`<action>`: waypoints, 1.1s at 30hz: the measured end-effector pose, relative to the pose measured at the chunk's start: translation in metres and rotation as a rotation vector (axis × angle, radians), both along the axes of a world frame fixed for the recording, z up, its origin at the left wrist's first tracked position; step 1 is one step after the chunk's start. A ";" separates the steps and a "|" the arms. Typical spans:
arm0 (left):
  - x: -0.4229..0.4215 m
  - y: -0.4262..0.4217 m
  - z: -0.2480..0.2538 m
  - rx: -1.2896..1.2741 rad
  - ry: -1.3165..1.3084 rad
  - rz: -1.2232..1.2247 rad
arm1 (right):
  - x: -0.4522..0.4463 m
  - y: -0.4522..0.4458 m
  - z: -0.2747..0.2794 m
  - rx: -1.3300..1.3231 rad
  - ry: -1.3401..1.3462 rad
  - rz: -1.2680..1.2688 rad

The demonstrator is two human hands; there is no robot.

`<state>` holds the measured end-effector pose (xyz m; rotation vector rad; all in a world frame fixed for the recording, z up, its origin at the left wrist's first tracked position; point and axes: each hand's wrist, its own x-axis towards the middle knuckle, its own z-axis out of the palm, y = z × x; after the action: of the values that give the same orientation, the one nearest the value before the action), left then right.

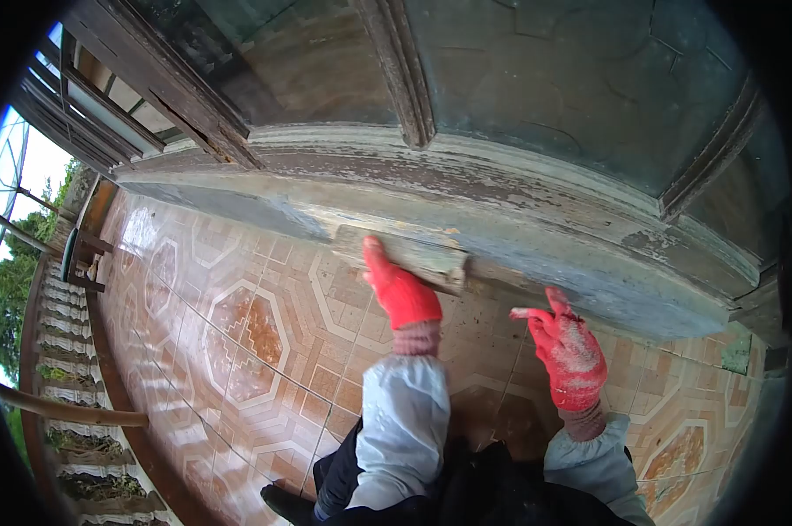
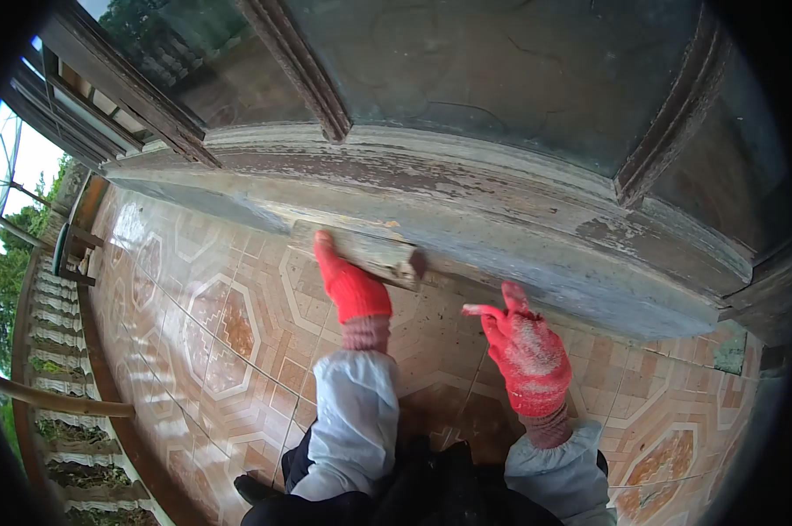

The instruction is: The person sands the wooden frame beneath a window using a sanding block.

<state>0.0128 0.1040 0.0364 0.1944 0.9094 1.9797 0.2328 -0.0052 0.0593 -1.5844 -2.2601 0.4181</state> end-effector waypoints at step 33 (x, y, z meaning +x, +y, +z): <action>0.026 -0.005 -0.002 -0.310 0.768 0.296 | 0.023 0.007 0.002 -0.708 1.318 0.081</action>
<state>0.0389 0.0990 0.0343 0.7036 1.8047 2.0071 0.2559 0.0022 0.0616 -0.8715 -1.1349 1.7688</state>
